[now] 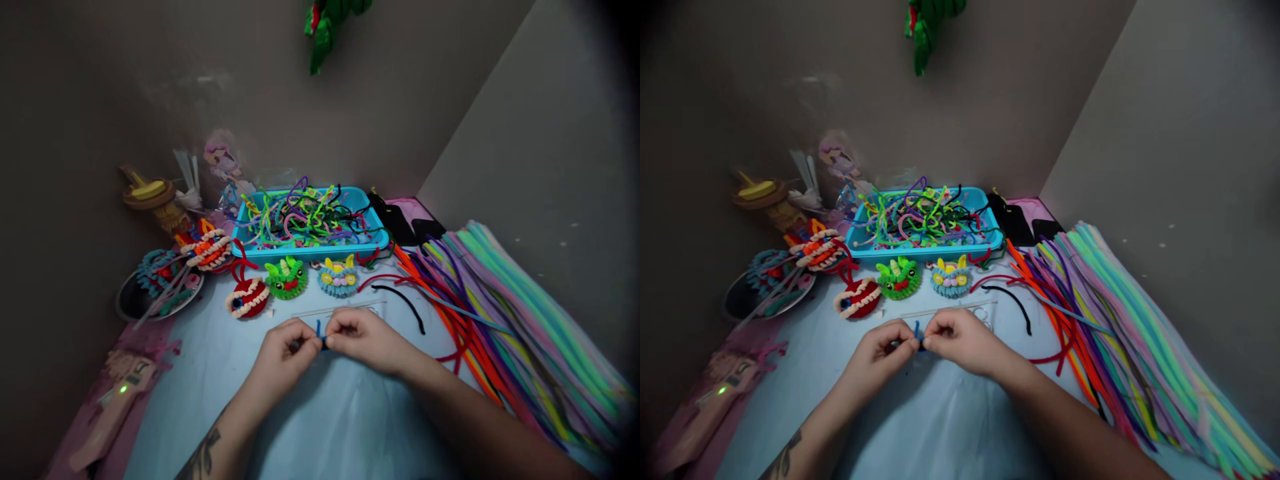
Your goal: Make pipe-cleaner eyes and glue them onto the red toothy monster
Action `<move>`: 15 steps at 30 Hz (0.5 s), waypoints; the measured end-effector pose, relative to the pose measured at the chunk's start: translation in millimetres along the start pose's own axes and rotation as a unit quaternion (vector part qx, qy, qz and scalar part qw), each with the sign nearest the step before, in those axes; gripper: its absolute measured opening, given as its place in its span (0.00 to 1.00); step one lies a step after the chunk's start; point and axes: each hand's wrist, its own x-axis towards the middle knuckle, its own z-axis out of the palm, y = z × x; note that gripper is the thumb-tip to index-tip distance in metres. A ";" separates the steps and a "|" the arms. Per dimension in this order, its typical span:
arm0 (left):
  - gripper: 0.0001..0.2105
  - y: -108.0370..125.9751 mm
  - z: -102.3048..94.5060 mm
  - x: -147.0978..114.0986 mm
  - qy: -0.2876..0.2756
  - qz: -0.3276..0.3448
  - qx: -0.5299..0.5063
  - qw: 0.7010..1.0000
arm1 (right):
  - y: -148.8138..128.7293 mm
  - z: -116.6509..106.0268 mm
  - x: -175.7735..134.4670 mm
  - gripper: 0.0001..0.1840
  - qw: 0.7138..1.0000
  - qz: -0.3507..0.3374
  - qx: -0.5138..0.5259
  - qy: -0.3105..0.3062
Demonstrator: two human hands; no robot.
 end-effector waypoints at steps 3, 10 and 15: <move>0.10 0.4 2.2 0.0 0.051 -0.061 -0.089 0.993 | 1.0 6.1 -1.4 0.05 0.993 -0.052 -0.017 0.105; 0.11 -3.0 10.7 -2.7 0.125 -0.082 -0.194 0.970 | 7.6 26.7 -7.2 0.11 0.920 -0.257 -0.179 0.236; 0.11 -2.5 14.0 -5.1 0.101 -0.086 -0.211 0.969 | 11.3 28.3 -5.9 0.10 0.906 -0.280 -0.200 0.247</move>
